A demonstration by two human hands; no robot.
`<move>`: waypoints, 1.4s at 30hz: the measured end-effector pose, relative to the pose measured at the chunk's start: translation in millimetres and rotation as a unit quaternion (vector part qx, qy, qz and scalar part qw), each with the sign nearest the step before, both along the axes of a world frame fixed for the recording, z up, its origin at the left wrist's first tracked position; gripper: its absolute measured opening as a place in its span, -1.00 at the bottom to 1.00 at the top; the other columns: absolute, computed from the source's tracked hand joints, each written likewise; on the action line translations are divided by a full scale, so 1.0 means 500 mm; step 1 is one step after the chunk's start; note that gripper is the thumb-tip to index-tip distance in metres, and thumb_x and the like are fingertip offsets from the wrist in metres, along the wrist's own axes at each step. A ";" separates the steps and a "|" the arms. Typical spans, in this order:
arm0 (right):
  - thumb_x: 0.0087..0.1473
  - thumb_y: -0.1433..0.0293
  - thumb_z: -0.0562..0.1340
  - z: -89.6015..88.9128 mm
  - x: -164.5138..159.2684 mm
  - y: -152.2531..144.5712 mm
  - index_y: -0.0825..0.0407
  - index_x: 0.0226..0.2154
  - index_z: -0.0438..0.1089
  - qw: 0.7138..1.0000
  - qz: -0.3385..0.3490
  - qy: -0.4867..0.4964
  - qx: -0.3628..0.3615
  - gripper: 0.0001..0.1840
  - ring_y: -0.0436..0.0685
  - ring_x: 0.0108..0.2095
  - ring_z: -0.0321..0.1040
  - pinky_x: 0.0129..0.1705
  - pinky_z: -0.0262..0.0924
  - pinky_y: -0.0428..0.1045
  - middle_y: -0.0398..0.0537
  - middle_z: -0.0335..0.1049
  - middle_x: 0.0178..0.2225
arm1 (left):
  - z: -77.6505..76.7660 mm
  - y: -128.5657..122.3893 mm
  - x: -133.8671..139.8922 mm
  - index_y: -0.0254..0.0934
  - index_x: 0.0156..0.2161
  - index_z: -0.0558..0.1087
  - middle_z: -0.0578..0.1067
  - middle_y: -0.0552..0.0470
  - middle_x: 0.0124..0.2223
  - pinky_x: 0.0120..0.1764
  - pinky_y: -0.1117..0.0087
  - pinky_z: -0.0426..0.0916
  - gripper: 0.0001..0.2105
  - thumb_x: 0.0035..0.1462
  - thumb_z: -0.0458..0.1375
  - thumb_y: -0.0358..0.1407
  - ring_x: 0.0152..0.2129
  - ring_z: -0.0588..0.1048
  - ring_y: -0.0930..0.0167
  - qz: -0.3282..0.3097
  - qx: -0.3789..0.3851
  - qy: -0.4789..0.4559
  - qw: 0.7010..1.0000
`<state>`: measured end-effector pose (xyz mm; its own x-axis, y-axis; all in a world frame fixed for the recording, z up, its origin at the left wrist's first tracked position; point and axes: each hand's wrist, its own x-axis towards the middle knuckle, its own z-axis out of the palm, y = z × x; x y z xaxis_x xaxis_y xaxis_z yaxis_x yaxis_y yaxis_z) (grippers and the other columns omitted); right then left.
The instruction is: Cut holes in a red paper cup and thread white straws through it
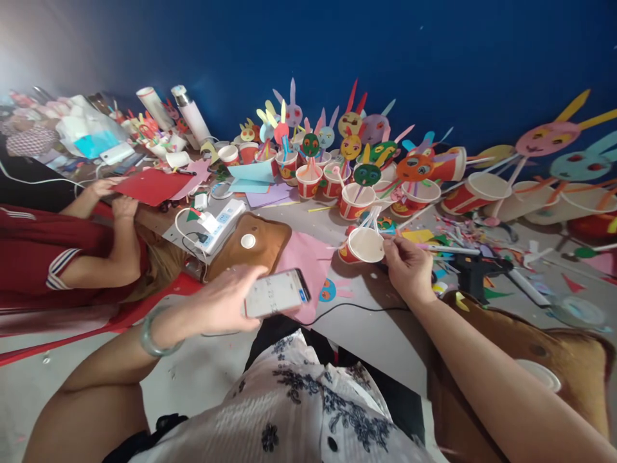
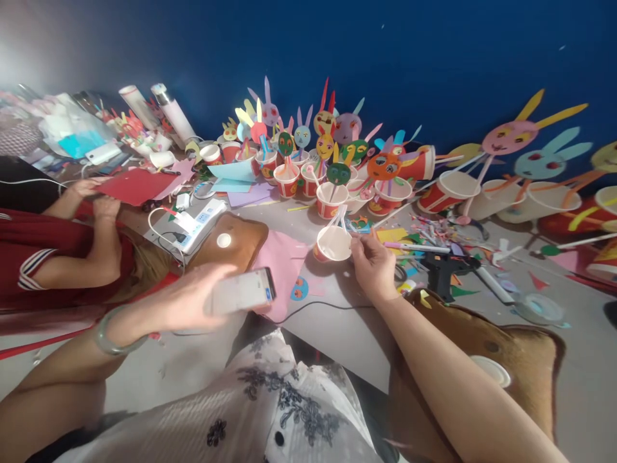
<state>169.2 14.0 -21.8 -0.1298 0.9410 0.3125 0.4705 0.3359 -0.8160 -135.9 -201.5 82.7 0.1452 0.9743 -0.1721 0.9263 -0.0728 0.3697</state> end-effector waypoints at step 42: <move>0.16 0.23 0.17 0.012 0.001 -0.010 0.10 -0.25 0.58 0.997 0.026 0.049 -0.044 -0.65 0.08 -0.50 0.38 -0.41 0.28 -0.03 -0.10 0.44 -0.56 | -0.039 0.369 -0.213 -0.34 0.25 0.28 0.45 -0.37 0.20 0.10 0.11 0.37 -0.21 -0.10 0.36 -0.15 0.16 0.43 -0.05 0.260 -0.073 0.222 0.937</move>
